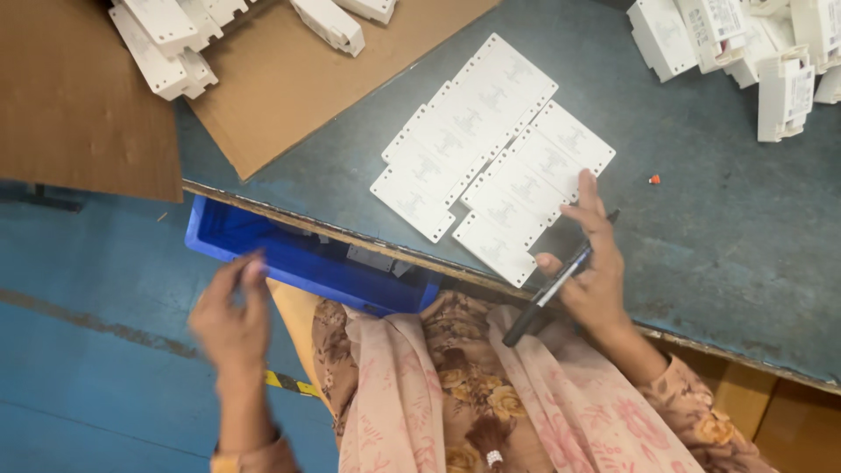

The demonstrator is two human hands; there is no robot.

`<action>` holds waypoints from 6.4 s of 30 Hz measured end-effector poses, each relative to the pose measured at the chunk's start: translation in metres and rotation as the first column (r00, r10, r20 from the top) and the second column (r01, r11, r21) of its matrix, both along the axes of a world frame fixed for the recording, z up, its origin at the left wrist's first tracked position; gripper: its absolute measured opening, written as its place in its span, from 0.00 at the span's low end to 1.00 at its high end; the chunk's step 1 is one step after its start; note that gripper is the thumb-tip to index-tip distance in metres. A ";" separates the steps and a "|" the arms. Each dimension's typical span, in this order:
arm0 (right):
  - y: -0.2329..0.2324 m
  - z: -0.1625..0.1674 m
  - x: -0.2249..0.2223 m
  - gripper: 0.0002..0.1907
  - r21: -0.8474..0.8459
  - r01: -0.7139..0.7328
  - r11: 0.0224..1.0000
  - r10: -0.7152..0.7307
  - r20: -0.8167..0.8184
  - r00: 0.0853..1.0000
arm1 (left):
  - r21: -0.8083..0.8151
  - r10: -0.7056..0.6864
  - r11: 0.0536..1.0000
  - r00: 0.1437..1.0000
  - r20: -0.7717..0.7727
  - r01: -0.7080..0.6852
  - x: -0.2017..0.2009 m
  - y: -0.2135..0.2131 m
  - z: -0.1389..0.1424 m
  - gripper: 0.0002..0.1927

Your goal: The person writes codes on a sheet of labels with a pen, then peels and applies the labels to white electronic modules at a workbench.

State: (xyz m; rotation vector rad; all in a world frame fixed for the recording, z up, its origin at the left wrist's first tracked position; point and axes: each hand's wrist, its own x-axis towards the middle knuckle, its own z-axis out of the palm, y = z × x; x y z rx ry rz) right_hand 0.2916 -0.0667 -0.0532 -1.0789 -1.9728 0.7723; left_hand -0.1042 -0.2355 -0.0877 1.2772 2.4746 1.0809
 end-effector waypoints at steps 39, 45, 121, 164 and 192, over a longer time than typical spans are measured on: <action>0.061 0.019 -0.105 0.03 -0.251 -0.379 0.891 0.186 -0.560 0.807 | 0.407 -0.521 0.691 0.802 -0.292 0.597 0.063 0.129 0.007 0.23; 0.067 0.021 -0.124 0.08 -0.362 -0.394 0.844 0.286 -0.318 0.904 | 0.436 -0.449 0.688 0.812 -0.374 0.581 0.068 0.137 -0.002 0.20; 0.095 -0.008 -0.112 0.12 -0.304 -0.514 0.802 0.358 -0.443 0.822 | -0.328 -0.786 0.616 0.536 -0.307 0.716 0.099 0.033 -0.139 0.09; 0.046 0.035 -0.119 0.09 -0.281 -0.241 0.929 0.251 -0.003 0.968 | 0.422 -0.524 0.706 0.820 -0.230 0.569 0.088 0.127 0.005 0.16; 0.045 0.037 -0.120 0.10 -0.246 -0.214 0.945 0.246 0.107 0.963 | 0.446 -0.507 0.691 0.821 -0.263 0.569 0.086 0.127 0.004 0.16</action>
